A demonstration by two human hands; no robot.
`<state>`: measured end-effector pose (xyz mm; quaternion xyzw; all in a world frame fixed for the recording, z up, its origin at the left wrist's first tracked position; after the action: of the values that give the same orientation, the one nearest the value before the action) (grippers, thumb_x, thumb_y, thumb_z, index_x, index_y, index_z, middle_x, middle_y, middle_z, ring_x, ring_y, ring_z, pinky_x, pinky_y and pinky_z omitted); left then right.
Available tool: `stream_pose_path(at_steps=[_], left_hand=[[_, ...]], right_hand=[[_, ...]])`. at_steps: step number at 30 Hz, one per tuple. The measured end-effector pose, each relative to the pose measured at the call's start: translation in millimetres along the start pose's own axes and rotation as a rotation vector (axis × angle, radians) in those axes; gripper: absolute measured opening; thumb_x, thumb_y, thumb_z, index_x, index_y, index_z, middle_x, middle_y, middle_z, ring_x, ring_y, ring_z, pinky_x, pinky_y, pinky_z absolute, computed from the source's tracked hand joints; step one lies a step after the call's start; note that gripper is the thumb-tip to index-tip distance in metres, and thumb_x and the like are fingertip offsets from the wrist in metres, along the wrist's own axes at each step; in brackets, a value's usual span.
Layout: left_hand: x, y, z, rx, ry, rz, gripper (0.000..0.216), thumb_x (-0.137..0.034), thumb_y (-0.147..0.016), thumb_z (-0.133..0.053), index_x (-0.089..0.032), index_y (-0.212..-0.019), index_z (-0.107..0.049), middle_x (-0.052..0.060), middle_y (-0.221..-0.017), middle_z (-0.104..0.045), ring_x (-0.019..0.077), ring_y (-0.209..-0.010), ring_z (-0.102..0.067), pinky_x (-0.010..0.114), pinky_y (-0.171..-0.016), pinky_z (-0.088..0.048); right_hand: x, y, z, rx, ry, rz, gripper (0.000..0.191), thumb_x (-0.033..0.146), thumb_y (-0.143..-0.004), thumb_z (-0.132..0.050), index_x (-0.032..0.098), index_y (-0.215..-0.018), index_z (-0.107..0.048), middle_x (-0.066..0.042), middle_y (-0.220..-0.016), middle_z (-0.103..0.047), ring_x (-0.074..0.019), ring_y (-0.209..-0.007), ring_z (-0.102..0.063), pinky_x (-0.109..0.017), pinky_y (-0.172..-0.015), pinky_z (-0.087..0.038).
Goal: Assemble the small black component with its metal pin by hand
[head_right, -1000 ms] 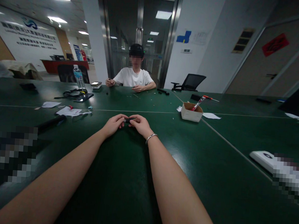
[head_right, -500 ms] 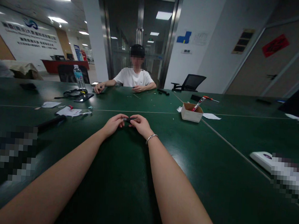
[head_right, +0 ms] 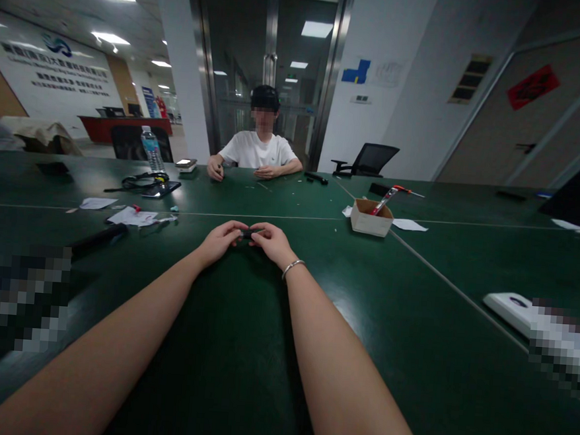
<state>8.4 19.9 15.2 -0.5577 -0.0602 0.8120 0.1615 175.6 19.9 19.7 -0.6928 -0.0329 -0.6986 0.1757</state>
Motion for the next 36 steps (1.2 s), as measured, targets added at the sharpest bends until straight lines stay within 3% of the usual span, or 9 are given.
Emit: stream_pose_path(at_steps=[4, 10, 15, 23, 36], left_hand=[[1.0, 0.4, 0.1, 0.029, -0.025, 0.026, 0.035, -0.039, -0.089, -0.041, -0.019, -0.107, -0.064, 0.0, -0.068, -0.058, 0.0124, -0.063, -0.053, 0.026, -0.062, -0.043], [5.9, -3.4, 0.6, 0.008, 0.035, 0.017, 0.032, -0.027, -0.08, -0.052, -0.02, -0.109, -0.063, 0.0, -0.08, -0.061, 0.0114, -0.067, -0.056, 0.026, -0.067, -0.045], [3.7, -2.1, -1.9, 0.025, 0.051, 0.024, 0.031, -0.033, -0.086, -0.045, -0.018, -0.107, -0.062, -0.001, -0.065, -0.057, 0.0122, -0.061, -0.053, 0.027, -0.063, -0.044], [6.9, -2.0, 2.6, -0.041, 0.018, 0.003, 0.03, -0.025, -0.077, -0.056, -0.021, -0.106, -0.062, -0.001, -0.08, -0.058, 0.0107, -0.064, -0.054, 0.027, -0.065, -0.046], [-4.0, 3.4, 2.4, -0.045, 0.094, 0.03, 0.024, -0.036, -0.074, -0.064, -0.015, -0.086, -0.059, 0.003, -0.075, -0.064, 0.0144, -0.072, -0.06, 0.029, -0.067, -0.047]], right_hand=[[-0.4, -0.4, 0.3, 0.007, 0.017, 0.0, 0.021, 0.017, -0.077, -0.069, 0.017, -0.098, -0.065, -0.001, -0.075, -0.068, -0.0136, -0.07, -0.068, -0.03, -0.075, -0.055], [0.6, 0.3, 0.1, -0.01, 0.018, -0.01, 0.019, 0.013, -0.078, -0.066, 0.017, -0.096, -0.065, -0.001, -0.073, -0.067, -0.0134, -0.068, -0.067, -0.03, -0.075, -0.054], [-0.9, -0.4, 0.7, -0.007, 0.01, -0.01, 0.019, 0.013, -0.078, -0.066, 0.017, -0.096, -0.064, 0.0, -0.074, -0.068, -0.0125, -0.068, -0.068, -0.028, -0.073, -0.054], [-1.8, -0.3, 1.6, -0.002, 0.004, 0.003, 0.021, 0.019, -0.077, -0.07, 0.017, -0.097, -0.064, 0.0, -0.074, -0.068, -0.0128, -0.068, -0.068, -0.029, -0.074, -0.055], [-2.4, -0.5, 2.3, -0.037, -0.024, -0.014, 0.017, 0.016, -0.078, -0.068, 0.018, -0.094, -0.065, -0.001, -0.076, -0.069, -0.012, -0.067, -0.068, -0.029, -0.075, -0.057]])
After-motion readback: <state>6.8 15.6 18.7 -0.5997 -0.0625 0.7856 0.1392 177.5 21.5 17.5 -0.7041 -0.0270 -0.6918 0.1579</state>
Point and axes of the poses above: each hand's wrist, its own y-axis away from the middle knuckle, its own z-axis out of the back of the hand, x = y × z, the point moved 3 cm from there along -y, towards the middle knuckle
